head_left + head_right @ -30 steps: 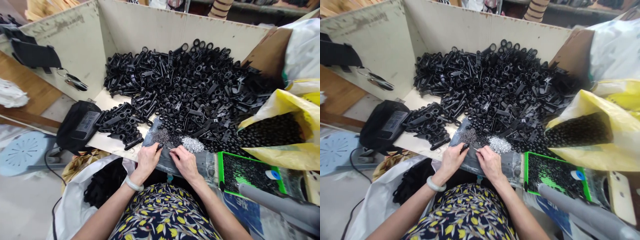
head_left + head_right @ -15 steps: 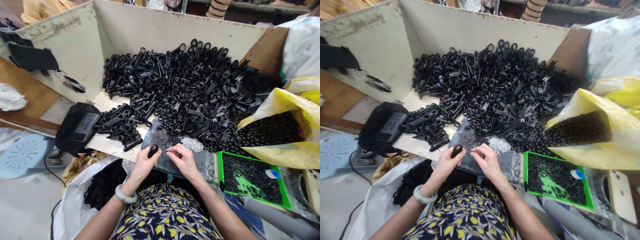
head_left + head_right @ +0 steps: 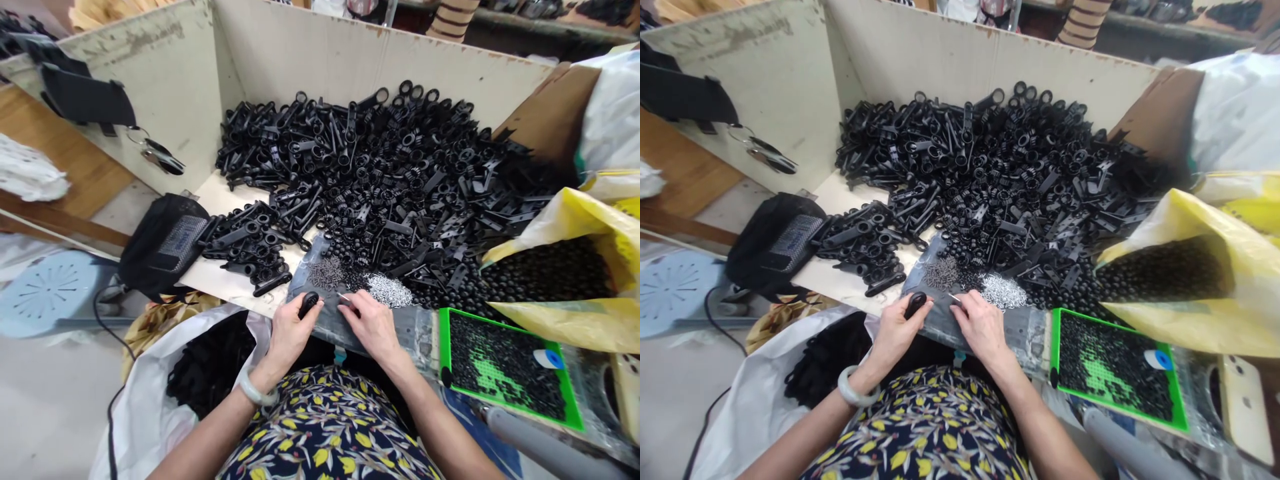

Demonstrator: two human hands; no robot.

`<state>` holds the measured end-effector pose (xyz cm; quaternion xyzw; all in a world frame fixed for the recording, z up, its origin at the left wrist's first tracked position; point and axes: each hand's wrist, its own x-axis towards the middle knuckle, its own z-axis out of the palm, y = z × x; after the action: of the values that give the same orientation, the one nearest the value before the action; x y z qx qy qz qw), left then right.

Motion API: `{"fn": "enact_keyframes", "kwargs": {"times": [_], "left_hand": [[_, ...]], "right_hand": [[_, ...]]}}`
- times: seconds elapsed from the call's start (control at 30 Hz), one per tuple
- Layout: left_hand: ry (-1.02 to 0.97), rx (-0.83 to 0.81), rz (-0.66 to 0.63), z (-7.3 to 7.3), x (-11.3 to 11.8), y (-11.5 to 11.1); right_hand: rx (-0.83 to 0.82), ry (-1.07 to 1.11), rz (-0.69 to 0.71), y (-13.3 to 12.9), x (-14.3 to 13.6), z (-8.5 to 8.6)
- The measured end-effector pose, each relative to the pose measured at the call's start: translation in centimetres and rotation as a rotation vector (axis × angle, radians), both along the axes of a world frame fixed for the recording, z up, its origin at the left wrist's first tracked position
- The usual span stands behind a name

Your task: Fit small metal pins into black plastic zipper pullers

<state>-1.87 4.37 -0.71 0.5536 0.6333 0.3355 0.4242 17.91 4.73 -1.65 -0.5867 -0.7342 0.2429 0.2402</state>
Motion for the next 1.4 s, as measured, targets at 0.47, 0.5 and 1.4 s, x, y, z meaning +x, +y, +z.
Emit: {"fn": "enact_keyframes", "kwargs": {"times": [0.47, 0.5, 1.4], "left_hand": [[-0.101, -0.013, -0.026, 0.1, 0.0, -0.6], [-0.133, -0.042, -0.027, 0.0, -0.1, -0.6], [-0.428, -0.229, 0.14, -0.2, 0.6, -0.3]], "right_hand": [[-0.381, 0.634, -0.08, 0.8, -2.2, 0.8], [-0.351, 0.617, -0.072, 0.9, -2.2, 0.9], [0.066, -0.136, 0.016, -0.4, 0.0, -1.1]]}}
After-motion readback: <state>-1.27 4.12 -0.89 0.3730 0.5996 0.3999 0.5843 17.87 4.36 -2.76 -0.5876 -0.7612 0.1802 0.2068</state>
